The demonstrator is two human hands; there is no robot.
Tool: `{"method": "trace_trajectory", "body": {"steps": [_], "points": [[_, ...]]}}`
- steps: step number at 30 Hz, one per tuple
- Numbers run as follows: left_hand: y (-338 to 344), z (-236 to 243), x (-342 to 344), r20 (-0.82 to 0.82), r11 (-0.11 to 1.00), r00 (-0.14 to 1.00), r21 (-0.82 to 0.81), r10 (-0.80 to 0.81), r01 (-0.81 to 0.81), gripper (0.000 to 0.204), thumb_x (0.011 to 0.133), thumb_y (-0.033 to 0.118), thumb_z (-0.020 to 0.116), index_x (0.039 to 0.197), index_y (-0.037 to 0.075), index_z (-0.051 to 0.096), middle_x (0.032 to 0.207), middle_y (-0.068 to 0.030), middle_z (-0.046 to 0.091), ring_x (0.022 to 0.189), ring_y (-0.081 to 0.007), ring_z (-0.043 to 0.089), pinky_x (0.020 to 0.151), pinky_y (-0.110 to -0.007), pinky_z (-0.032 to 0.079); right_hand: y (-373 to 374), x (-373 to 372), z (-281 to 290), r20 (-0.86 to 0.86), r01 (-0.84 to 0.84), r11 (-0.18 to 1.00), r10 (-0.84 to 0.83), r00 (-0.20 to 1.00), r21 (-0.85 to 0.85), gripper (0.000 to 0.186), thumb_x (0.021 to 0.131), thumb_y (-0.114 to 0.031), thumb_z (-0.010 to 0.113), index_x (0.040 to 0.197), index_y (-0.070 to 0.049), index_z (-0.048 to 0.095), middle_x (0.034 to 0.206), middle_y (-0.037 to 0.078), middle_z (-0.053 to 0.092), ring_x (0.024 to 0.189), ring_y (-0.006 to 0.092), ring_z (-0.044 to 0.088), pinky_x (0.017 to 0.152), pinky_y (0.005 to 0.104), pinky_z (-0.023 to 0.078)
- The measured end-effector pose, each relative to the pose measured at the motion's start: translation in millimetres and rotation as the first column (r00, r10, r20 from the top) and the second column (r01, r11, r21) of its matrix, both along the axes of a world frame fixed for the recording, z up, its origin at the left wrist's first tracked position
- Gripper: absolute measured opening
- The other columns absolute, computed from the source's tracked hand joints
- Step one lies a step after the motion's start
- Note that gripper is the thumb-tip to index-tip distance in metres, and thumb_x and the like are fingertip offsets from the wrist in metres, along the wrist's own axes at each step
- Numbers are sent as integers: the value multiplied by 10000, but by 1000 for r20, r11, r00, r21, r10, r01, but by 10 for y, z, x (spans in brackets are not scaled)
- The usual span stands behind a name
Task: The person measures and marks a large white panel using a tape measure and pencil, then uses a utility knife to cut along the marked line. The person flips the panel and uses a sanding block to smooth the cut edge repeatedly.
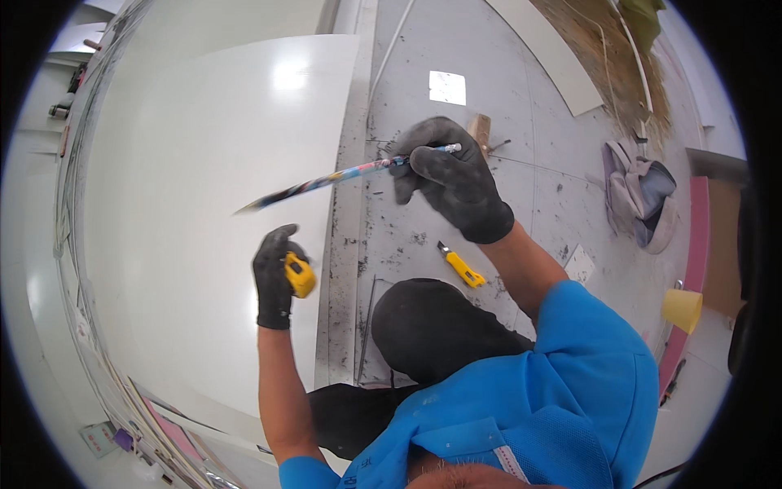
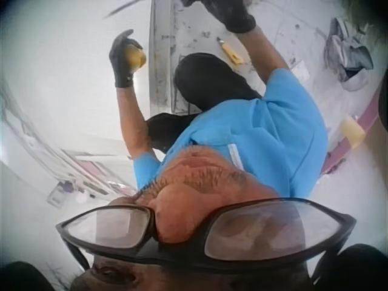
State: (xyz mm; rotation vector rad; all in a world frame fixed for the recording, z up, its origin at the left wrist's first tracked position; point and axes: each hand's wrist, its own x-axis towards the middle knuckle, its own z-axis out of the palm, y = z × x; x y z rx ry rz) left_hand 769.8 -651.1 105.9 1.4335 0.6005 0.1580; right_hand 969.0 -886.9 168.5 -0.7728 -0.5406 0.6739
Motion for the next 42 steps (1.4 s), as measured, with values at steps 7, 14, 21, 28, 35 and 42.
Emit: {"method": "trace_trajectory", "body": {"steps": [7,14,21,28,35,42], "points": [[935,-1084,-728,-388,929,909,369,150,4,310,962,294,587,1016,0,672,781,-53,652,732,-139,611,673,-292,487,857,-412,598,108,-265,738,254,961,621,249,970,-186,588,1139,-9,543,963,150,631,834,225,678,739,358,579],[1524,-1529,-1300,-490,650,853,710,179,271,337,947,318,606,833,14,695,781,-90,702,687,-206,637,665,-352,483,1257,-485,712,203,-315,654,243,949,688,311,964,-194,580,1202,-4,515,1054,170,609,922,248,657,799,384,566],[1706,-1759,-1878,-343,890,859,388,380,-239,180,924,170,626,895,-2,671,857,-71,695,771,-190,624,733,-333,501,1540,-554,658,225,-352,597,279,934,721,376,957,-201,572,1264,0,488,1145,190,588,1010,270,636,858,410,553],[1350,-1466,-1514,-337,919,856,191,392,-345,212,940,200,593,990,-1,639,872,-81,670,792,-191,621,751,-327,508,1587,-415,710,283,-351,589,207,936,728,444,951,-208,564,1326,5,460,1236,210,566,1098,293,615,918,436,540],[810,-935,-586,-208,974,952,36,224,-222,268,955,230,560,1086,0,606,887,-91,644,812,-192,619,769,-320,515,1162,-144,590,278,-345,793,230,933,502,712,913,-463,563,1429,-8,378,1374,212,490,1245,312,530,993,498,485],[-282,-1040,667,128,929,955,-299,267,-220,332,1011,255,461,1199,-1,559,1002,-90,622,903,-185,621,824,-314,515,606,-260,-1030,478,58,817,276,834,-573,802,845,-501,707,1410,-13,414,1373,223,480,1290,321,474,1065,421,410]]}}
